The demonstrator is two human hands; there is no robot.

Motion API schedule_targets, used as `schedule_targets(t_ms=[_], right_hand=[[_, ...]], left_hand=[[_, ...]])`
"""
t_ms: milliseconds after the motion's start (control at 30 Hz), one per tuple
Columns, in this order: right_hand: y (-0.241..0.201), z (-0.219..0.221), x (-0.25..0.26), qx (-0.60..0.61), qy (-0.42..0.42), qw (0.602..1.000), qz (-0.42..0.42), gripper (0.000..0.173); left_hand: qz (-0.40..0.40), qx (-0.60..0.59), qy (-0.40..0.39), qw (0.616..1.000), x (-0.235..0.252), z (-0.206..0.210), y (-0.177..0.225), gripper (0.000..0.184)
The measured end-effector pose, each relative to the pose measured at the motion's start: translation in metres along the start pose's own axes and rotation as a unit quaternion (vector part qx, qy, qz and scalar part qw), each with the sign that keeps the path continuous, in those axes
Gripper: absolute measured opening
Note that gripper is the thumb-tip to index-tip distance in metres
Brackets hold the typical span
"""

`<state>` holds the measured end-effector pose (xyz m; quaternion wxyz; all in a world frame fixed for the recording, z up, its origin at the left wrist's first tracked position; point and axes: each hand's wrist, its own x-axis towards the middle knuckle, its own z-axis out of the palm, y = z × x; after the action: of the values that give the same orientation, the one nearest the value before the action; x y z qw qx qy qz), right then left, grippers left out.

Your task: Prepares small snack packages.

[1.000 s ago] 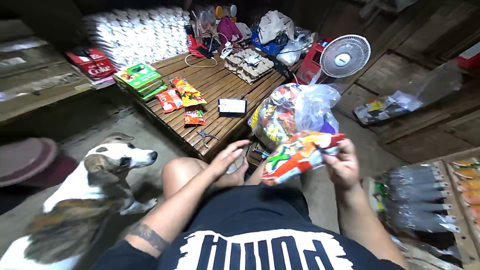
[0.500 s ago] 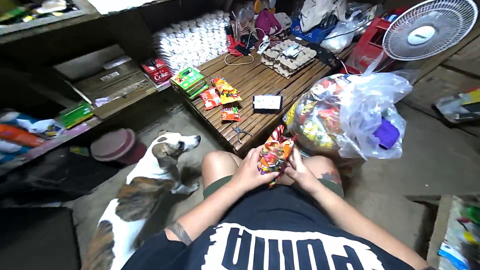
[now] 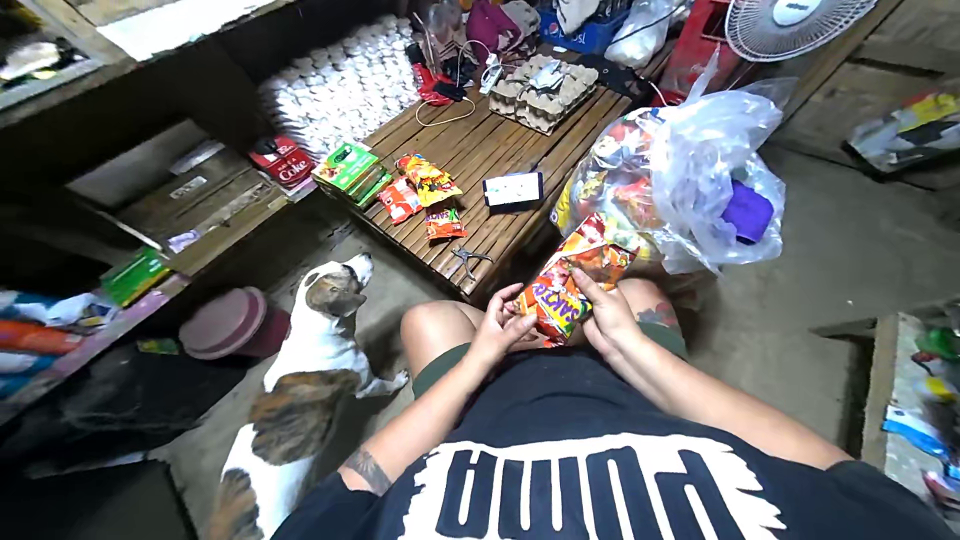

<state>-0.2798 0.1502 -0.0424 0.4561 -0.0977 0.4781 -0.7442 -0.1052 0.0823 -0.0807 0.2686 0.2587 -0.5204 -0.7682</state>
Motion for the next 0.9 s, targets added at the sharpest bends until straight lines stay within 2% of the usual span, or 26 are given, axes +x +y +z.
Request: schedule_targets(t_ms=[133, 233, 267, 467, 567, 633, 700, 800, 900], right_hand=[[-0.002, 0.001, 0.003, 0.05, 0.034, 0.997, 0.05, 0.039], [0.006, 0.0, 0.002, 0.059, 0.023, 0.994, 0.084, 0.036], [0.009, -0.002, 0.002, 0.065, 0.015, 0.994, 0.089, 0.036], [0.003, -0.019, 0.012, 0.097, -0.002, 0.995, -0.012, 0.034], [-0.001, -0.027, 0.01, 0.009, -0.034, 0.999, -0.036, 0.04], [0.001, -0.028, 0.008, -0.052, -0.031, 0.997, -0.05, 0.035], [0.0, -0.029, 0.008, -0.075, -0.033, 0.995, -0.051, 0.036], [-0.006, -0.037, 0.008, -0.124, -0.116, 0.984, -0.053, 0.053], [-0.015, -0.043, 0.005, -0.245, -0.188, 0.95, -0.043, 0.067]], left_hand=[[-0.064, 0.007, -0.064, 0.996, -0.006, 0.011, 0.001, 0.085], [-0.05, 0.014, -0.038, 0.998, -0.004, 0.017, 0.004, 0.047], [-0.046, 0.004, -0.026, 0.999, -0.001, 0.015, 0.003, 0.041], [-0.006, 0.074, -0.004, 0.997, 0.005, -0.011, 0.008, 0.043], [0.01, 0.104, -0.01, 0.994, 0.004, -0.029, 0.014, 0.032], [0.02, 0.107, -0.017, 0.994, 0.002, -0.036, 0.016, 0.028], [0.032, 0.122, -0.028, 0.992, 0.002, -0.04, 0.017, 0.027], [0.033, 0.16, -0.056, 0.985, -0.001, -0.052, 0.025, 0.03], [0.026, 0.226, -0.102, 0.968, -0.005, -0.07, 0.032, 0.033]])
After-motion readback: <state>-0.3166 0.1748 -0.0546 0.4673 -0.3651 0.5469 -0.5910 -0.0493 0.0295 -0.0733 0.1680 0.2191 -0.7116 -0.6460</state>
